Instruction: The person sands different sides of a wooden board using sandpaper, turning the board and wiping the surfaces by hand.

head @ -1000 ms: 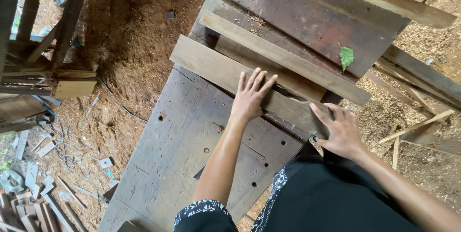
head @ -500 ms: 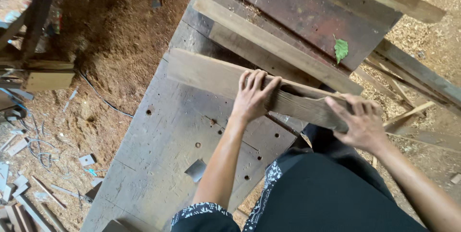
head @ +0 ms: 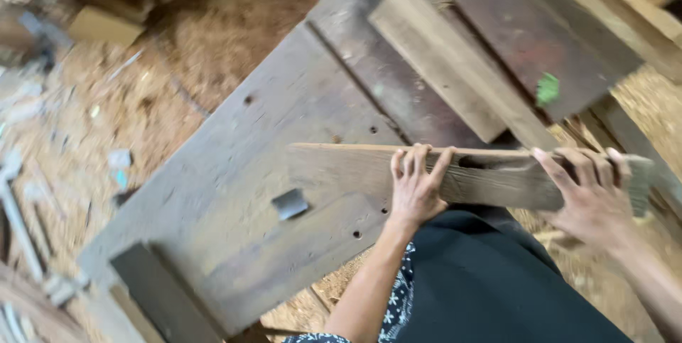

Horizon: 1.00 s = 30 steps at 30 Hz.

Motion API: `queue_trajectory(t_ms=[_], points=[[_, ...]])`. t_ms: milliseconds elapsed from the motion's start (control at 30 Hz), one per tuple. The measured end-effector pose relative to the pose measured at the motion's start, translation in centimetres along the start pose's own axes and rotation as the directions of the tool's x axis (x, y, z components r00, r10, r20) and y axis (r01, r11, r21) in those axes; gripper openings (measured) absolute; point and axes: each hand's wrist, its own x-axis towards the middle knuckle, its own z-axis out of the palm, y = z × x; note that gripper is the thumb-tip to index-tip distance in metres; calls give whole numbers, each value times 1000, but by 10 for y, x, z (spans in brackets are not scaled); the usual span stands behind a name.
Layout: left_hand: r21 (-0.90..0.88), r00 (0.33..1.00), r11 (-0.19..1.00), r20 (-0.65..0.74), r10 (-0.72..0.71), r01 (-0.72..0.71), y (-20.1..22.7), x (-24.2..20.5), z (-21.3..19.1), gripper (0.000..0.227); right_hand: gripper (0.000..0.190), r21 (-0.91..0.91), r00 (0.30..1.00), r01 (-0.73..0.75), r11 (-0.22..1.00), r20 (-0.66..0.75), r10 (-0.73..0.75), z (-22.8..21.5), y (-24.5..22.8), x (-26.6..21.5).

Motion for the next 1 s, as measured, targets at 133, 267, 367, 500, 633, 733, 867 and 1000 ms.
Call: queue_trajectory(t_ms=[133,267,367,500,633,733,867,1000], points=[[3,984,987,-81,-161,162,12,-37,-3,104,134,-42,983,124,991,-134,-129,-12,3,3],[66,938,956,-220,-267,287,16,-93,-12,100,122,-277,961,228,933,-88,-261,-23,-20,17],[7,890,935,-311,-334,353,8,-132,-22,98,121,-276,901,343,898,-172,-398,-25,-46,30],[124,838,881,-394,-378,456,-10,-187,-36,97,125,-132,813,472,871,-316,-489,-29,-98,39],[65,795,868,-441,-417,492,-43,-239,-40,97,122,7,694,631,776,-453,-560,-38,-169,38],[64,768,842,-454,-453,535,-77,-273,-43,98,114,3,731,617,787,-373,-572,-47,-222,37],[48,760,834,-443,-476,550,-134,-322,-52,99,110,30,730,636,771,-347,-589,-50,-301,40],[39,789,840,-369,-491,541,-195,-353,-60,99,114,23,776,594,804,-280,-565,-36,-366,47]])
